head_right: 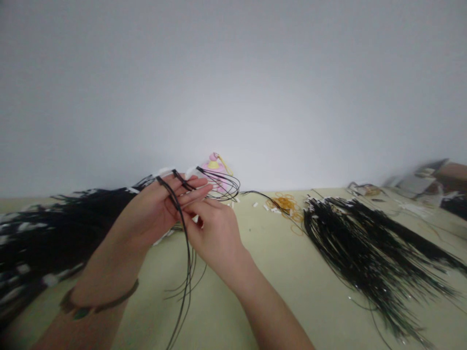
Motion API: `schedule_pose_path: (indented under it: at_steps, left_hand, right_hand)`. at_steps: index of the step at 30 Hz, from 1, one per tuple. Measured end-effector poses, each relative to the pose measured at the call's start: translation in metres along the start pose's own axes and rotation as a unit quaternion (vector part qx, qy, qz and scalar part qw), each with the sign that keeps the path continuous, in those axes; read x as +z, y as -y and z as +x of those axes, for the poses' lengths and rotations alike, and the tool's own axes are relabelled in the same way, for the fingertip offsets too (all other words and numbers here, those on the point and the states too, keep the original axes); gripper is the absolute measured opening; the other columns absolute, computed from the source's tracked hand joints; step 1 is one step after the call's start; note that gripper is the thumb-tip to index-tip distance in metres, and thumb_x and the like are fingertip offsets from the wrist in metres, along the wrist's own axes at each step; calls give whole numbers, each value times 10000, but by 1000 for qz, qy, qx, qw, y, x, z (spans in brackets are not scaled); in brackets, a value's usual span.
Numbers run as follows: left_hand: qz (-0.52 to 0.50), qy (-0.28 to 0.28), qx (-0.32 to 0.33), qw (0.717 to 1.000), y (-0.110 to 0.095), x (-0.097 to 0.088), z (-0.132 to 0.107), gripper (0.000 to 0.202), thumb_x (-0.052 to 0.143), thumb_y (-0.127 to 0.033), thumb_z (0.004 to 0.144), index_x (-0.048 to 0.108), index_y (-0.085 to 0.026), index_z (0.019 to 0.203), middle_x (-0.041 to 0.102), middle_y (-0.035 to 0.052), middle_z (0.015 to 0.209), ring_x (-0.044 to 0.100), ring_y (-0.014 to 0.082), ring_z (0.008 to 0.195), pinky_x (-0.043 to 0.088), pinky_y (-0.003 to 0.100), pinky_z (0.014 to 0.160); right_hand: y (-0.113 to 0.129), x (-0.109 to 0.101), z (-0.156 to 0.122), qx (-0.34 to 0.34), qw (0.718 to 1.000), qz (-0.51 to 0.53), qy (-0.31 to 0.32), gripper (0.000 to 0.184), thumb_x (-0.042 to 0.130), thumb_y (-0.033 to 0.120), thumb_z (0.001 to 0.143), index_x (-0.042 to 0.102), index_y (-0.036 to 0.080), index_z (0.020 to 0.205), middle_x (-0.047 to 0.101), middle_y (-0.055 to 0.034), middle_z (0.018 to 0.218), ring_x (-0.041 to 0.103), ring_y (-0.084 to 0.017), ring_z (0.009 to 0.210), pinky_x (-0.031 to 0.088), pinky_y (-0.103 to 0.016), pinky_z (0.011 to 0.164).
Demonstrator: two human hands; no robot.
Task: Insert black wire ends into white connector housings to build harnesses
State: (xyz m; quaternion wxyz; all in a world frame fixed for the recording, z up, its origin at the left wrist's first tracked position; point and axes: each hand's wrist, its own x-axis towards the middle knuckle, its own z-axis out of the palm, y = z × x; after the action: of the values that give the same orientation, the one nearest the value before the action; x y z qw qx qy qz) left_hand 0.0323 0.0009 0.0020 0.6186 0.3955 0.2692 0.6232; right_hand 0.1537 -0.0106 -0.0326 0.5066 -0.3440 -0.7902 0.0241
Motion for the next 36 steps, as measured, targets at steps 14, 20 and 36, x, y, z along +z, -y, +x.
schedule_pose_path:
  at_steps: [14,20,36]
  left_hand:
    - [0,1,-3,1000,4,1,1,98,531,-127,887,628,-127,884,726,67,803,720,173,757,576,276,765]
    - [-20,-5,29,999,-2,-4,2,97,575,-122,853,636,-122,777,723,62,799,722,186,811,570,323,860]
    - [-10,14,-1,1000,-3,-5,1,119,551,-146,863,646,-102,807,730,110,830,733,251,814,536,463,948]
  right_hand:
    - [-2,1,2,30,1000,1,0,117,521,195,840,597,171,753,648,-19,687,566,-108,604,398,-215,578]
    - [-2,-29,3,128,972,170,102,196,531,115,722,563,185,901,530,78,568,456,-59,481,341,-170,481]
    - [-58,-134,-5,55,893,360,-266,170,593,479,859,720,367,859,523,12,689,196,-66,443,87,-224,352]
